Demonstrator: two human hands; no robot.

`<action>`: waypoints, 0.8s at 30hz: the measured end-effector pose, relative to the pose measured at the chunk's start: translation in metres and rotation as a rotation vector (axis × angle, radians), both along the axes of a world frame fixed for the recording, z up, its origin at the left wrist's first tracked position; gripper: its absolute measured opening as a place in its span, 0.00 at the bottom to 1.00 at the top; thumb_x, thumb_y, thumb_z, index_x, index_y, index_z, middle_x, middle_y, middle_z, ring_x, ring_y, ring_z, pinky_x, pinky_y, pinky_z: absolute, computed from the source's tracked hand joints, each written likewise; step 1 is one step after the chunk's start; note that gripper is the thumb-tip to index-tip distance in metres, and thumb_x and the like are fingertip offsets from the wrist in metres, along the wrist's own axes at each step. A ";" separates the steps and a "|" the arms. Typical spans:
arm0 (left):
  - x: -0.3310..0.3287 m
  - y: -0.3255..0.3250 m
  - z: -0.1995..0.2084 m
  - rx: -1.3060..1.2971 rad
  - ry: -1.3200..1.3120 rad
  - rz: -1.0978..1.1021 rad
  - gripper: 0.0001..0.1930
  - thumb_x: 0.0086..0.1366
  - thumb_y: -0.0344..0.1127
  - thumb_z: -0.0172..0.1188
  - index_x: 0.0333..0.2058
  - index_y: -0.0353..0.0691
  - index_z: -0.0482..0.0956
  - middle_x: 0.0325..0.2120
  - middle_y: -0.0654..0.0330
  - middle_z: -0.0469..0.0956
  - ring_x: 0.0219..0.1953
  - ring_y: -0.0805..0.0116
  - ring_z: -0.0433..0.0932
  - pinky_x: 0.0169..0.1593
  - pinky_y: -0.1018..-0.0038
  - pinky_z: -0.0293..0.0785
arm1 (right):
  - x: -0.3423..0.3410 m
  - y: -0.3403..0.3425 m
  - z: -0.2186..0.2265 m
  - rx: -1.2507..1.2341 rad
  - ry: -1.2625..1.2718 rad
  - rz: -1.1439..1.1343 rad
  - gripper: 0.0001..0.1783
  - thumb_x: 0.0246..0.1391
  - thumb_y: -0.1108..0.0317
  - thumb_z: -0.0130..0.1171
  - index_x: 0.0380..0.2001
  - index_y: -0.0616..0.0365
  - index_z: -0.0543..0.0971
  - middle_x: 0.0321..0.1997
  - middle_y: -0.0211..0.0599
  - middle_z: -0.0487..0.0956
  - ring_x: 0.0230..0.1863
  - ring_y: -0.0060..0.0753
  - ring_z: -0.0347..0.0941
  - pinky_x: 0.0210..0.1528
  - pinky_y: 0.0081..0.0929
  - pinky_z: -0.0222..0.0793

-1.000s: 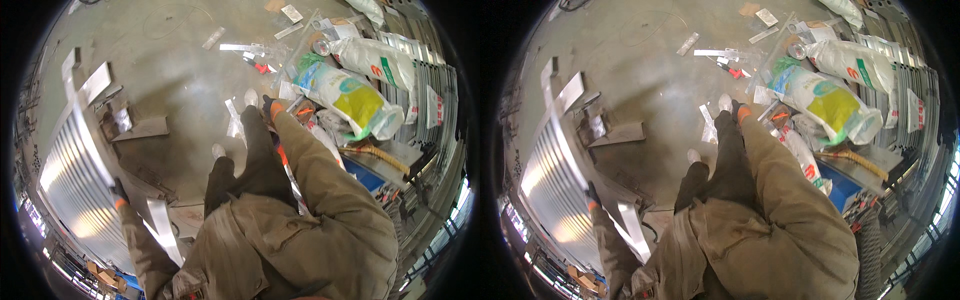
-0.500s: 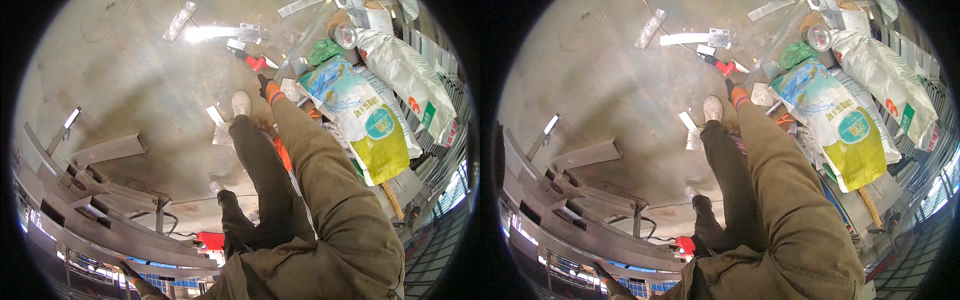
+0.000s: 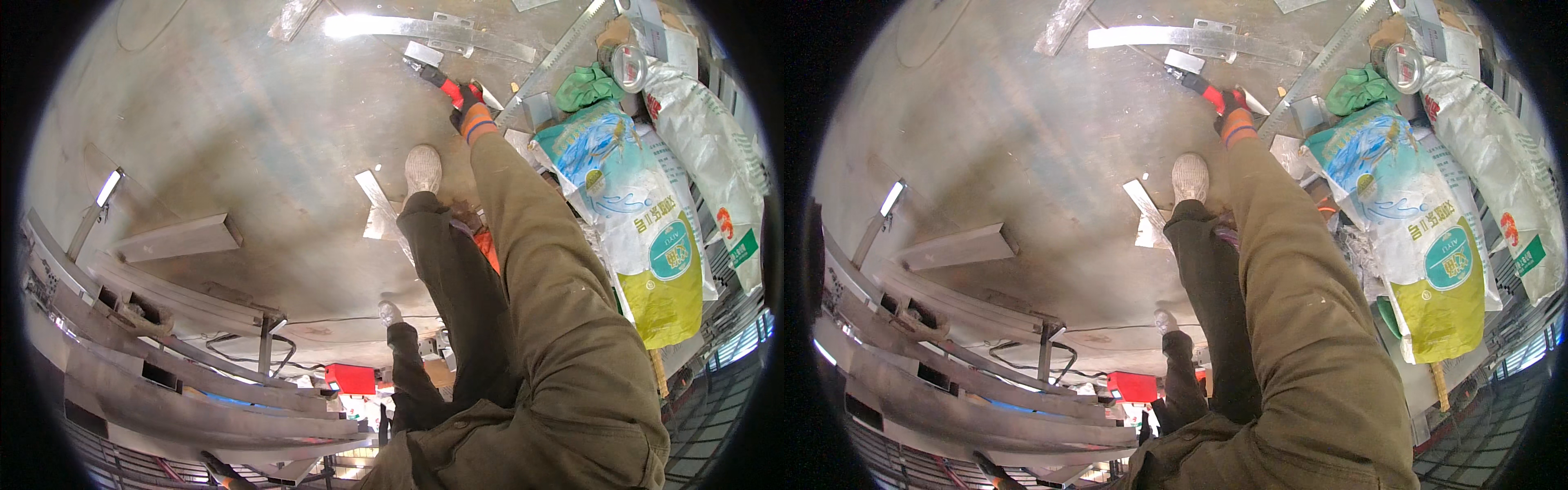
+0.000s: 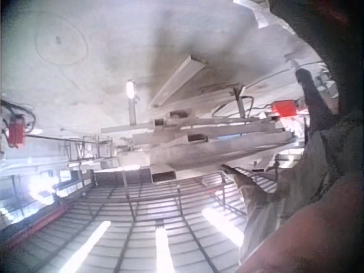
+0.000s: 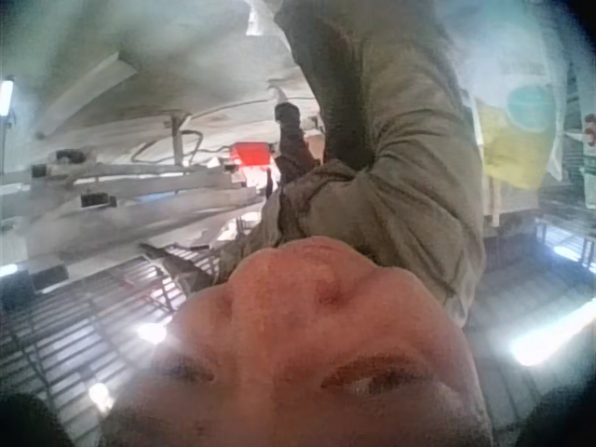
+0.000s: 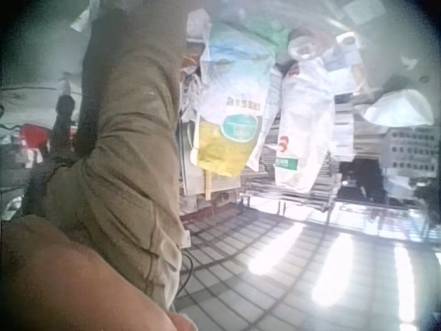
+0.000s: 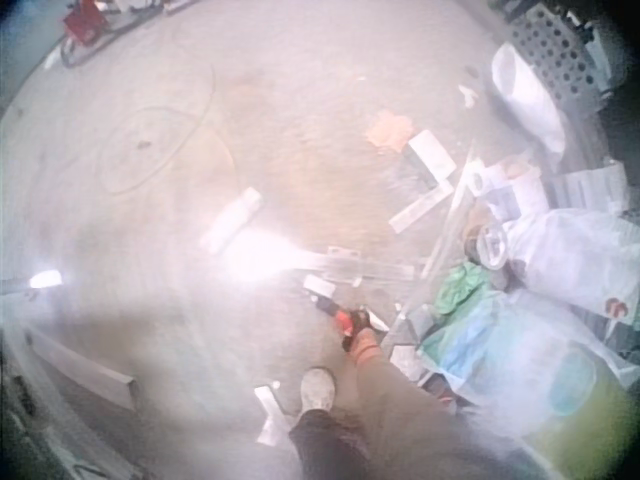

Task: The person positions a long metal strip onto a curved metal panel, then uses a handheld welding tool to join the strip to the panel. The person repeats this process for multiple strips, aligning and welding each one in sequence.

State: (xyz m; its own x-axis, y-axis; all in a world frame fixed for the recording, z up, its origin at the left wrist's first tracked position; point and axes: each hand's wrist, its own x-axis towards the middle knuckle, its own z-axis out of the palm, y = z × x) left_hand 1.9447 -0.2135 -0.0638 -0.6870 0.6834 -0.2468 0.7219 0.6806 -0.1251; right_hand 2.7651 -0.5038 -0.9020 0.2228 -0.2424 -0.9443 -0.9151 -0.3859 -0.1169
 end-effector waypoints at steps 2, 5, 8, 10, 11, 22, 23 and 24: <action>-0.006 -0.004 0.002 0.006 -0.027 -0.003 0.40 0.78 0.57 0.54 0.76 0.36 0.58 0.76 0.52 0.60 0.73 0.52 0.63 0.74 0.61 0.60 | 0.002 -0.004 0.030 0.037 0.047 -0.158 0.28 0.51 0.34 0.74 0.45 0.38 0.77 0.34 0.30 0.74 0.34 0.31 0.74 0.36 0.41 0.75; -0.021 -0.014 0.005 0.030 -0.096 -0.015 0.40 0.78 0.57 0.54 0.77 0.36 0.58 0.76 0.52 0.60 0.73 0.53 0.64 0.74 0.62 0.60 | -0.009 -0.003 0.093 0.152 -0.102 0.006 0.28 0.54 0.39 0.73 0.46 0.49 0.81 0.36 0.31 0.79 0.37 0.31 0.76 0.43 0.32 0.73; -0.038 -0.026 0.004 0.139 -0.181 0.067 0.40 0.78 0.56 0.54 0.77 0.37 0.57 0.76 0.53 0.59 0.73 0.53 0.64 0.74 0.62 0.60 | -0.020 0.014 0.161 0.103 -0.454 0.342 0.30 0.51 0.43 0.76 0.46 0.55 0.82 0.35 0.33 0.81 0.38 0.31 0.78 0.42 0.38 0.74; -0.048 -0.030 0.001 0.007 -0.152 -0.076 0.42 0.76 0.58 0.57 0.77 0.36 0.56 0.76 0.53 0.59 0.73 0.53 0.64 0.74 0.62 0.60 | -0.029 0.019 0.213 0.219 -0.683 0.492 0.35 0.49 0.45 0.78 0.49 0.62 0.81 0.41 0.39 0.85 0.42 0.36 0.80 0.47 0.42 0.75; -0.051 -0.036 -0.003 0.071 -0.201 -0.127 0.44 0.75 0.58 0.60 0.77 0.35 0.55 0.76 0.52 0.59 0.73 0.54 0.63 0.74 0.62 0.59 | -0.035 0.023 0.239 0.232 -0.739 0.579 0.38 0.50 0.44 0.78 0.52 0.64 0.80 0.45 0.43 0.86 0.46 0.41 0.82 0.52 0.41 0.75; -0.041 -0.036 -0.027 0.097 -0.251 -0.374 0.44 0.66 0.66 0.68 0.59 0.26 0.75 0.46 0.53 0.74 0.47 0.60 0.73 0.55 0.65 0.70 | -0.142 0.004 0.634 0.217 -1.191 1.280 0.46 0.42 0.42 0.79 0.63 0.48 0.76 0.49 0.51 0.83 0.53 0.61 0.79 0.56 0.52 0.76; -0.031 -0.029 -0.018 0.094 -0.277 -0.449 0.40 0.63 0.67 0.70 0.51 0.30 0.77 0.42 0.55 0.74 0.47 0.61 0.73 0.55 0.64 0.71 | -0.153 -0.005 0.682 0.318 -1.261 1.326 0.44 0.42 0.42 0.79 0.62 0.46 0.78 0.51 0.52 0.82 0.54 0.59 0.79 0.57 0.52 0.76; -0.015 -0.029 -0.009 0.134 -0.479 -0.458 0.40 0.63 0.62 0.73 0.57 0.30 0.75 0.45 0.51 0.77 0.49 0.59 0.76 0.55 0.62 0.73 | -0.162 -0.013 0.730 0.339 -1.214 1.418 0.42 0.43 0.42 0.78 0.61 0.45 0.80 0.52 0.51 0.82 0.54 0.59 0.79 0.57 0.52 0.76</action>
State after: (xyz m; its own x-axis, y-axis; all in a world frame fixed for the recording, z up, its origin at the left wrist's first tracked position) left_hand 1.9294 -0.2429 -0.0730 -0.1563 0.9255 -0.3450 0.8959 0.2799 0.3451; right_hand 2.6027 -0.5166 -0.1720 0.5518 0.8270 -0.1074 0.6366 -0.5009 -0.5864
